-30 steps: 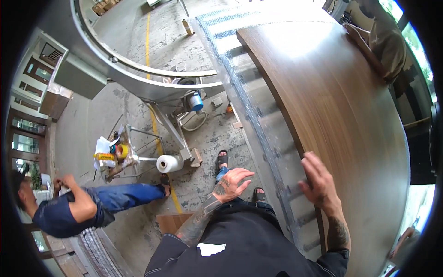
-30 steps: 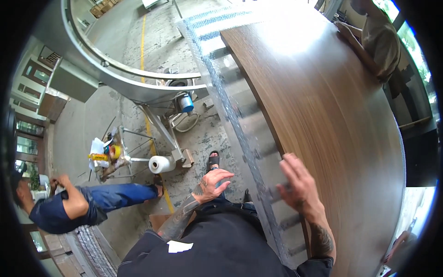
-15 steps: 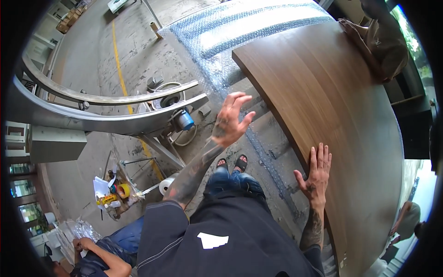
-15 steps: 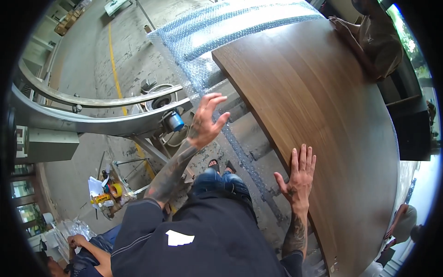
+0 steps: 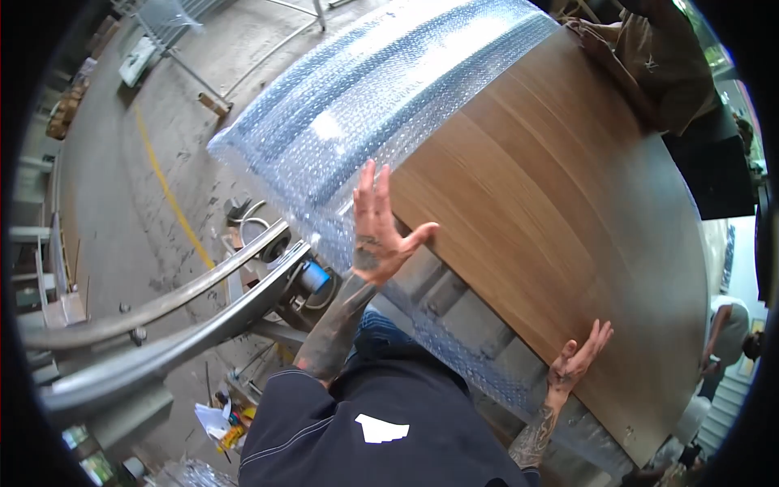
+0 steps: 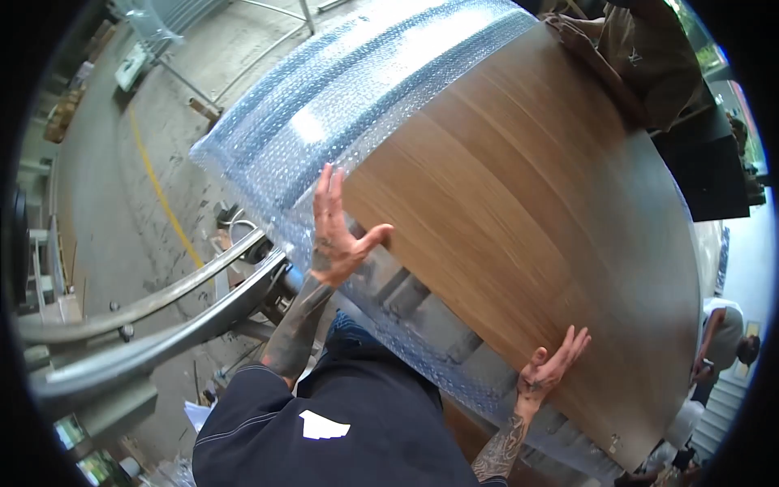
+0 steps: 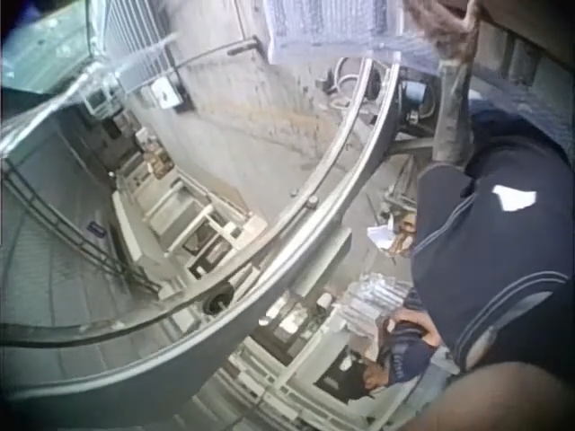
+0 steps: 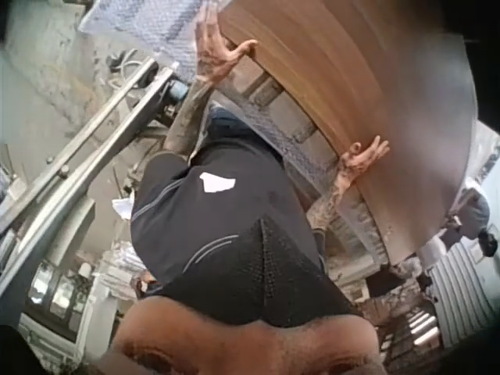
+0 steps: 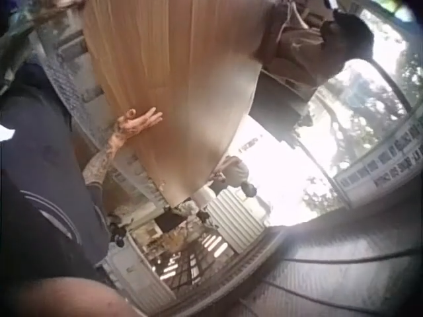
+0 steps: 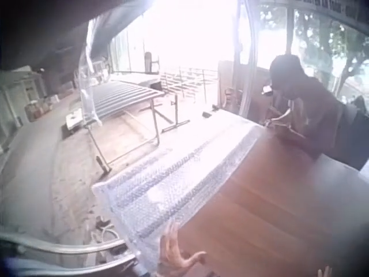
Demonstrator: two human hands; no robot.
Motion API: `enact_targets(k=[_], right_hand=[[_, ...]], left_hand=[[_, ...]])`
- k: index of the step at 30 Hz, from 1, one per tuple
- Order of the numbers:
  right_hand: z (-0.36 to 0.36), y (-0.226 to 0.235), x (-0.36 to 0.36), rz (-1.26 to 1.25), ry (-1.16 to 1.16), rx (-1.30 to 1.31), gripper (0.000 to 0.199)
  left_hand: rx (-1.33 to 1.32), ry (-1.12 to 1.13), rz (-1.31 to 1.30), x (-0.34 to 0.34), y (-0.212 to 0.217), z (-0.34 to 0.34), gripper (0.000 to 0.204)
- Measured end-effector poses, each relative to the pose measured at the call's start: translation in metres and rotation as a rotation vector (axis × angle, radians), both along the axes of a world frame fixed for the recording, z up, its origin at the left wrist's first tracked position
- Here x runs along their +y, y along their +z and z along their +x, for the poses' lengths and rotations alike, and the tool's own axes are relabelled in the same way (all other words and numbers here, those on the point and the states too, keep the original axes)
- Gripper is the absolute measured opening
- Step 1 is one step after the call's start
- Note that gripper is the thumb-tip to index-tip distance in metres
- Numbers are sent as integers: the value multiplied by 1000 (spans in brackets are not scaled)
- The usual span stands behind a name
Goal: Cleaning and wiping down large wooden panels using a cloth and spray in a furniture factory.
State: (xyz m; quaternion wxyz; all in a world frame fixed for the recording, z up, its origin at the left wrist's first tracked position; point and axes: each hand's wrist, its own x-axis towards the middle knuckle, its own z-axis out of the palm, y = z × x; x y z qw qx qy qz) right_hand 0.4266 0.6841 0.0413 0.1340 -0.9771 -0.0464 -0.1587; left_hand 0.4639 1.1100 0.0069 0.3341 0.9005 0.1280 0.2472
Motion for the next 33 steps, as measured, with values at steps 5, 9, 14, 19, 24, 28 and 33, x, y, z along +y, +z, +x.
enact_targets(k=[5, 9, 14, 19, 24, 28, 33], right_hand=[[4, -11, -8, -61, -163, -76, 65], [0, -5, -4, -60, -248, -48, 55], [4, -5, 5, -64, -338, 25, 49], [2, -4, 8, -45, -371, 72, 49], [5, -2, 11, -56, -425, 78, 49], [6, -3, 11, -49, -419, 83, 48], [7, -5, 10, -48, -413, 95, 48]], left_hand=[[73, -247, -388, 66, -17, 33, 48], [-8, -308, -288, 73, -13, 43, 31], [15, -364, -346, 82, -20, 46, 32], [26, -403, -393, 82, -16, 50, 33], [43, -416, -434, 83, -15, 54, 34], [64, -414, -469, 85, -15, 56, 34], [88, -403, -503, 86, -18, 59, 35]])
